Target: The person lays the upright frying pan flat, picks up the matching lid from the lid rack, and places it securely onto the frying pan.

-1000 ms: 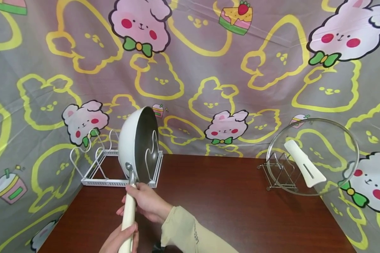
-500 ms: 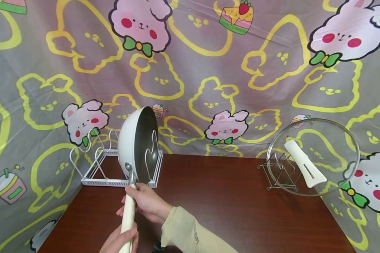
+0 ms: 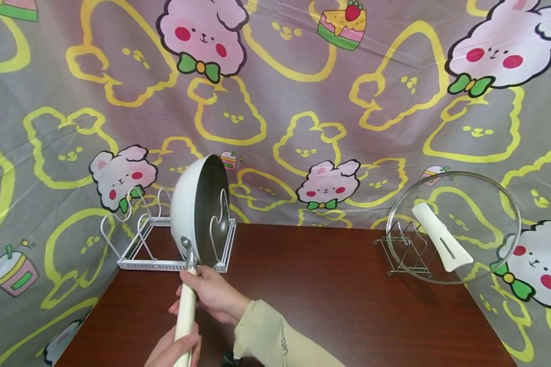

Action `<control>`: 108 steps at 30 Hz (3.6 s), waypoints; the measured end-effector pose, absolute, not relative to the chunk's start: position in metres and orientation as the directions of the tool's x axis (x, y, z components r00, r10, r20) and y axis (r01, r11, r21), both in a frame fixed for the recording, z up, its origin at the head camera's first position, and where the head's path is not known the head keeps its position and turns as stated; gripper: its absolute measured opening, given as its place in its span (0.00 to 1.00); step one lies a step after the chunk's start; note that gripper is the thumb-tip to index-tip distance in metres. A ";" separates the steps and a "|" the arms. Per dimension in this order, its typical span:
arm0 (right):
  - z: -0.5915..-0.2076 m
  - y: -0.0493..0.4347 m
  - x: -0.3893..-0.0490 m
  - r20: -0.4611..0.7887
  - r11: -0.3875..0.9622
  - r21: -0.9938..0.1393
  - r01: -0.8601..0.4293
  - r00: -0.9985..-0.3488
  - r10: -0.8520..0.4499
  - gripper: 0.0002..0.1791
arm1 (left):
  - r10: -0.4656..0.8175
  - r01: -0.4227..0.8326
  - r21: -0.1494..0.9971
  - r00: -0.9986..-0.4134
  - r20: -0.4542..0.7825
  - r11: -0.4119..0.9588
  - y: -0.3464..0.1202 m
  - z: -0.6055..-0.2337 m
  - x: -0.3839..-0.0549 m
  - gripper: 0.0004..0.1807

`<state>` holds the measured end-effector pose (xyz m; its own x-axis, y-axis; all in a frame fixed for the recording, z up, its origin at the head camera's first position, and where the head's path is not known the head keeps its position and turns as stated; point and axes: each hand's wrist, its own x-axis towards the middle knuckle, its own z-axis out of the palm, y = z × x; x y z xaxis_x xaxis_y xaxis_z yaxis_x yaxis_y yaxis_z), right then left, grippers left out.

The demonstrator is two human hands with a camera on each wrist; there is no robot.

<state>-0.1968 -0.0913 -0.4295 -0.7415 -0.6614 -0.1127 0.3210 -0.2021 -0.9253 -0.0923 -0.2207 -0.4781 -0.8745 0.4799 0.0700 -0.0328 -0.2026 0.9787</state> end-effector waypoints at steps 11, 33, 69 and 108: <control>-0.429 -0.092 -0.195 -0.116 -0.199 -0.927 0.318 -0.748 -0.653 0.10 | 0.444 0.005 0.983 -0.892 0.088 -0.184 -0.221 -0.478 -0.091 0.16; -0.427 -0.093 -0.194 -0.134 -0.186 -0.928 0.323 -0.754 -0.643 0.10 | 0.476 0.046 0.962 -0.862 0.175 -0.270 -0.223 -0.481 -0.093 0.20; -0.417 -0.092 -0.193 -0.132 -0.167 -0.933 0.318 -0.736 -0.664 0.11 | 0.497 -0.027 0.964 -0.860 0.112 -0.264 -0.229 -0.468 -0.091 0.21; -0.400 -0.092 -0.192 -0.104 -0.212 -0.925 0.315 -0.747 -0.657 0.11 | 0.511 -0.035 0.957 -0.851 0.122 -0.288 -0.228 -0.448 -0.087 0.20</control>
<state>-0.1924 -0.0919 -0.3998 -0.7469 -0.6569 -0.1035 0.3148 -0.2121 -0.9252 -0.0869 -0.2283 -0.4476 -0.8511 0.5106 0.1222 -0.0351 -0.2876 0.9571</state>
